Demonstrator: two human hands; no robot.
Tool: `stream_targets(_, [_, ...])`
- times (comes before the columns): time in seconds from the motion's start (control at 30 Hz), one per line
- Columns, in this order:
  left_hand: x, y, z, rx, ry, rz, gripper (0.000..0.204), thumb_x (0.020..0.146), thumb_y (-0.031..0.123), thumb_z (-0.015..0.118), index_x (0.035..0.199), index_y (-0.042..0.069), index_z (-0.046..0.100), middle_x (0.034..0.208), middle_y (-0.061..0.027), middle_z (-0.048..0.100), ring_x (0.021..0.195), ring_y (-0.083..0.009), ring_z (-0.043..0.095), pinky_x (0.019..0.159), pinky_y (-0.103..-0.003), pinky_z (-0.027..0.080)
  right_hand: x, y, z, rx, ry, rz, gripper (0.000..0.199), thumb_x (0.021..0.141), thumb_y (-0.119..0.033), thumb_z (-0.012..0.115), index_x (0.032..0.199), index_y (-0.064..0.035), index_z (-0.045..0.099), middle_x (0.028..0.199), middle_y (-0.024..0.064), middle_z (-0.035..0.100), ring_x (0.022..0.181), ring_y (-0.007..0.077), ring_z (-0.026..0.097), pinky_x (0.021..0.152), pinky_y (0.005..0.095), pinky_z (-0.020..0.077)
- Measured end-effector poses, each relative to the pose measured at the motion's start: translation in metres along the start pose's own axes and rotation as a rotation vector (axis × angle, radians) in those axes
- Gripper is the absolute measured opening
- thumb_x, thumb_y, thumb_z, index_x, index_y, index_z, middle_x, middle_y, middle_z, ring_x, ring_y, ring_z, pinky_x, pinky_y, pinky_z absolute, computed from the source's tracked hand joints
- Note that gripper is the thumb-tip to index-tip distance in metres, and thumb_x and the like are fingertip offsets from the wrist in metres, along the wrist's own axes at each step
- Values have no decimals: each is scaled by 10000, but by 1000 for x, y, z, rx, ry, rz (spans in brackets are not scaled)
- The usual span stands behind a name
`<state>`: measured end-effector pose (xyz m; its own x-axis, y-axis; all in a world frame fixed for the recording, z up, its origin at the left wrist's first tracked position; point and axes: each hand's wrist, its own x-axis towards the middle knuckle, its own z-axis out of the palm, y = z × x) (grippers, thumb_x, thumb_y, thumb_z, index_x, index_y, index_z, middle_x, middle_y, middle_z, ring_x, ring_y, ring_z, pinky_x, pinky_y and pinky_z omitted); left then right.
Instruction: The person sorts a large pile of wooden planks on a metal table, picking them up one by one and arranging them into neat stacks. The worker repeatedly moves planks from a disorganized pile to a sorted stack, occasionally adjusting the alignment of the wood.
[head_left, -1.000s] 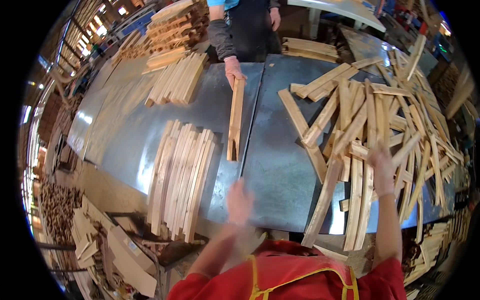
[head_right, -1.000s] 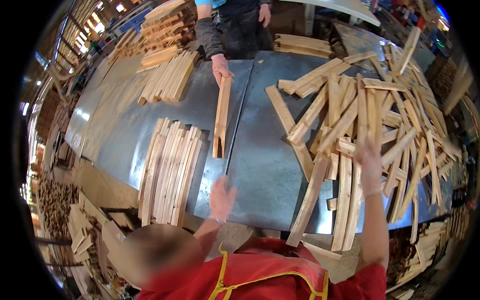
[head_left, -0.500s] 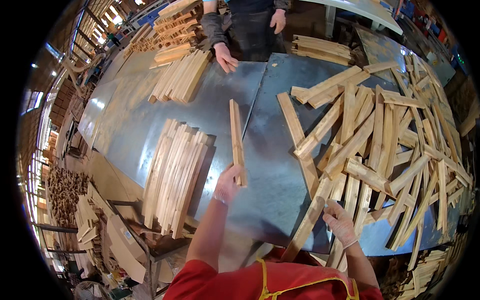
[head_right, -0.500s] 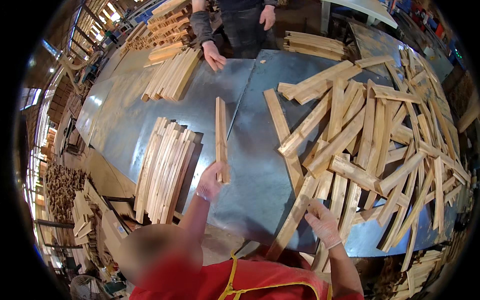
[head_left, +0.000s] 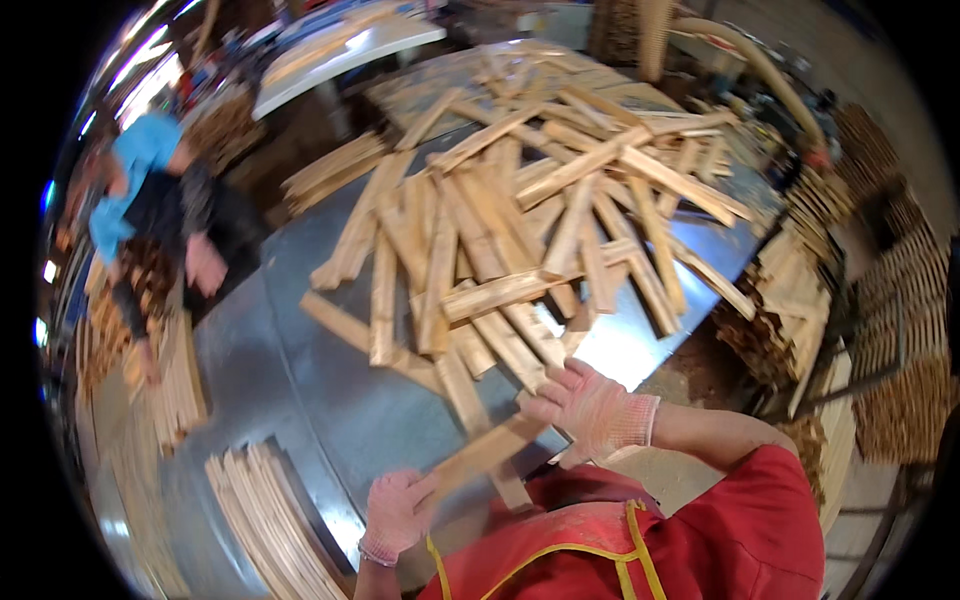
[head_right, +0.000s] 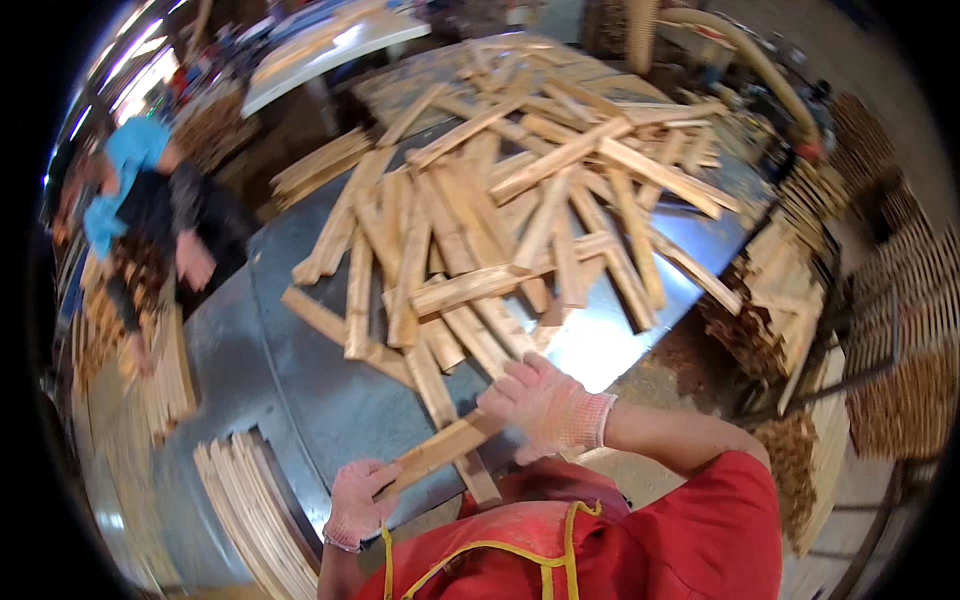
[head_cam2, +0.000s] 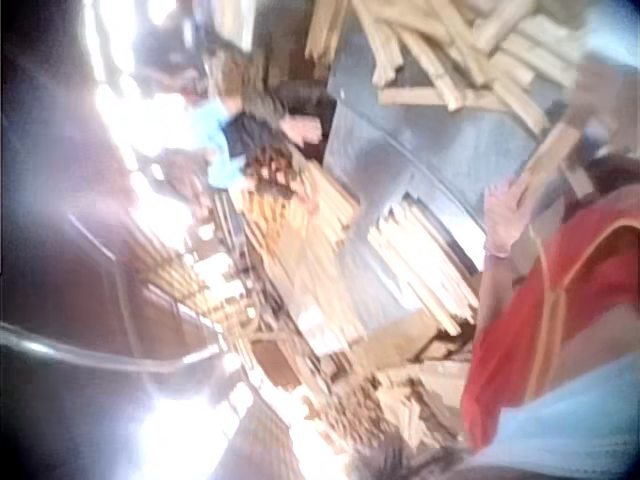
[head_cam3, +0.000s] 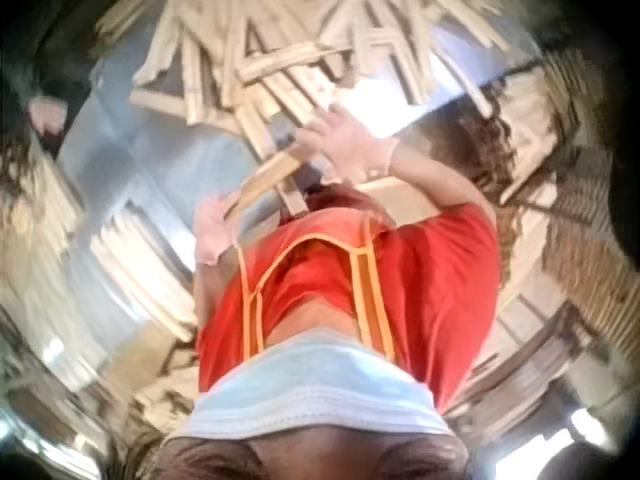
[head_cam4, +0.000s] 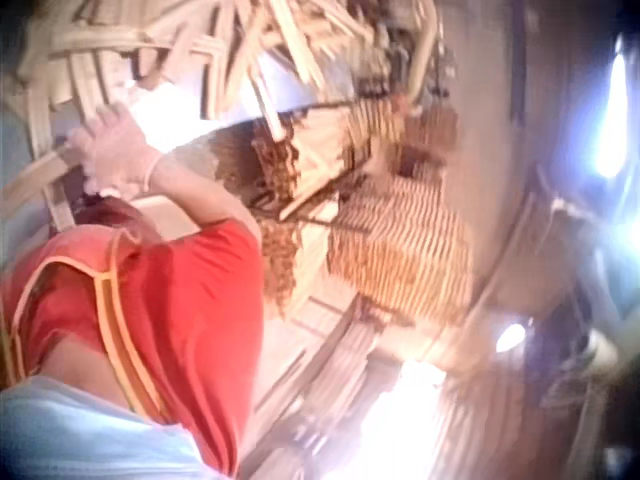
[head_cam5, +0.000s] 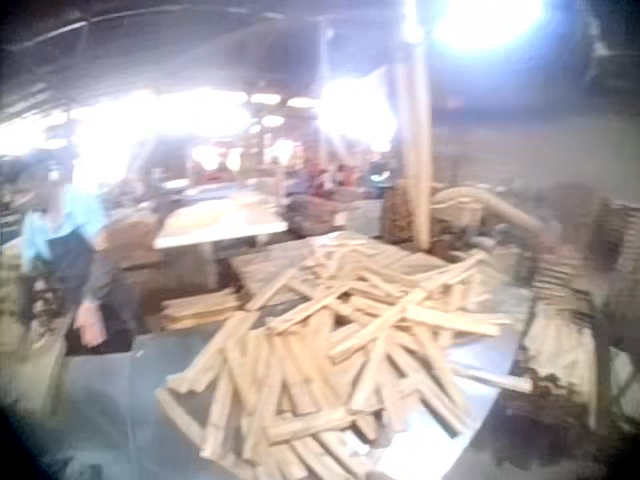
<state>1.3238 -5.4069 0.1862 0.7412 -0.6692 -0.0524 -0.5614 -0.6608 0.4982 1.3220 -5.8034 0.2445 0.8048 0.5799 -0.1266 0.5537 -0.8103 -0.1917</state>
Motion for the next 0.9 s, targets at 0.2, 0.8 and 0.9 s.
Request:
stream_targets(0.2, [56,45,-16,152,169,153,660,694,188,849,1326,98,680,1257,-184,668,1149,-410,630,951,-472,530,-121,-11,80,190,18,386,776,771,-407,837,1457,-187,548,1115,195,690,1032,384,687,892,464,566])
stream_targets(0.8, [422,229,174,387,246,193,747,726,244,841,1396,34,585,1370,-231,580,1293,-476,522,1096,-551,429,-532,365,194,1358,2079,1229,383,861,-86,622,1231,-4,674,1069,91,715,946,241,684,857,391,576])
stream_targets(0.9, [443,260,201,392,261,12,763,767,192,815,1453,-24,561,1518,-294,499,1396,-482,481,1188,-523,384,-579,488,206,1399,2280,1311,398,884,-141,676,1246,25,683,1071,112,717,1003,270,681,936,401,551])
